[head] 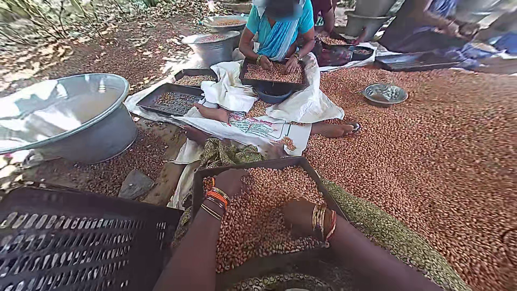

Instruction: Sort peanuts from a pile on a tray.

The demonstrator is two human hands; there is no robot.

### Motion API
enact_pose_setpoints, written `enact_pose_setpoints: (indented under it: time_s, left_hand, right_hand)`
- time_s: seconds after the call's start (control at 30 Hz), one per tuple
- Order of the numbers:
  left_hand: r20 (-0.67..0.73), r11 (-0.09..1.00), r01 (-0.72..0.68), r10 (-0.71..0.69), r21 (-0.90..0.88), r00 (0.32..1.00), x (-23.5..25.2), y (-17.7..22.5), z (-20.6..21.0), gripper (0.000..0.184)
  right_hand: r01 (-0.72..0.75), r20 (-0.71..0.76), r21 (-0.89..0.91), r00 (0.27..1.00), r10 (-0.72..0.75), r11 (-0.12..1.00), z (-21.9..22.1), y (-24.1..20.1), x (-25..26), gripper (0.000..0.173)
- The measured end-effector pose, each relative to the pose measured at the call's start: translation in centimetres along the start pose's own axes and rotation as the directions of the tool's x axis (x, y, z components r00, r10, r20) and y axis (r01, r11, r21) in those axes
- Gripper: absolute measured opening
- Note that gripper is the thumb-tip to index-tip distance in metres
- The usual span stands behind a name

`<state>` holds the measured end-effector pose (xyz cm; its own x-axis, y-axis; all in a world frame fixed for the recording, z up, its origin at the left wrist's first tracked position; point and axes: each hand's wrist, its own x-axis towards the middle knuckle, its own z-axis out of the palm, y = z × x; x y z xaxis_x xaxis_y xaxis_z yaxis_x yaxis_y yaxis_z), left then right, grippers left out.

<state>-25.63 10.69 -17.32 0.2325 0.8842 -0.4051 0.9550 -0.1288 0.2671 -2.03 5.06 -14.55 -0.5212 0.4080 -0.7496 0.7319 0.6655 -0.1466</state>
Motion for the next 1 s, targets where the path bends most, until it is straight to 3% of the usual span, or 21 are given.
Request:
enact_pose_setpoints:
  time_s: [0.07, 0.17, 0.23, 0.33, 0.47, 0.57, 0.63, 0.7, 0.8, 0.87, 0.93, 1.0]
  left_hand:
    - [-0.051, 0.998, 0.059, -0.059, -0.016, 0.997, -0.3, -0.7, -0.5, 0.041]
    - [-0.111, 0.985, 0.131, -0.144, -0.112, 0.983, -1.1, -1.7, -1.3, 0.034]
    - [-0.119, 0.968, 0.185, -0.206, -0.168, 0.971, -1.9, -2.5, -1.8, 0.029]
    - [-0.101, 0.937, 0.268, -0.296, -0.224, 0.95, -2.9, -3.8, -2.4, 0.028]
    - [-0.041, 0.932, 0.308, -0.321, -0.192, 0.946, -2.5, -3.9, -2.3, 0.026]
    - [0.03, 0.925, 0.362, -0.361, -0.117, 0.932, -2.7, -3.1, -2.2, 0.027]
    - [0.04, 0.911, 0.396, -0.394, -0.113, 0.918, -3.2, -2.5, -2.3, 0.029]
    - [0.047, 0.899, 0.425, -0.422, -0.104, 0.905, -3.4, -1.8, -2.1, 0.031]
    - [0.043, 0.894, 0.442, -0.44, -0.073, 0.897, -3.1, -1.0, -1.7, 0.033]
    - [0.038, 0.895, 0.443, -0.441, -0.048, 0.897, -2.9, -0.8, -1.6, 0.031]
    - [0.035, 0.892, 0.45, -0.449, -0.039, 0.893, -3.1, -0.6, -1.6, 0.029]
    - [0.048, 0.887, 0.46, -0.458, -0.033, 0.888, -3.2, -0.7, -1.7, 0.03]
  right_hand:
    - [-0.015, -0.049, 0.012, 0.999, 0.016, 1.0, -2.1, -1.7, 0.0, 0.025]
    - [0.126, -0.345, 0.067, 0.934, -0.095, 0.99, -4.1, -3.0, 3.0, 0.024]
    - [0.192, -0.441, 0.12, 0.889, -0.12, 0.974, -4.4, -3.1, 5.9, 0.026]
    - [0.226, -0.495, 0.233, 0.865, -0.085, 0.946, -3.1, -3.0, 8.5, 0.024]
    - [0.278, -0.473, 0.365, 0.877, -0.08, 0.888, -1.5, -0.2, 8.1, 0.022]
    - [0.343, -0.447, 0.583, 0.892, -0.061, 0.736, -1.1, 1.9, 6.9, 0.018]
    - [0.432, -0.513, 0.697, 0.858, -0.023, 0.573, -1.8, 1.9, 6.7, 0.012]
    - [0.49, -0.579, 0.7, 0.816, 0.01, 0.52, -3.4, 0.6, 6.7, 0.015]
    - [0.514, -0.715, 0.513, 0.7, 0.01, 0.688, -5.8, -1.4, 8.3, 0.021]
    - [0.45, -0.769, 0.319, 0.638, -0.05, 0.834, -6.1, -2.0, 9.9, 0.034]
    - [0.216, -0.676, 0.187, 0.736, -0.034, 0.958, -5.7, -2.6, 10.9, 0.045]
    - [0.059, -0.583, 0.19, 0.81, 0.064, 0.98, -4.6, -2.6, 11.1, 0.045]
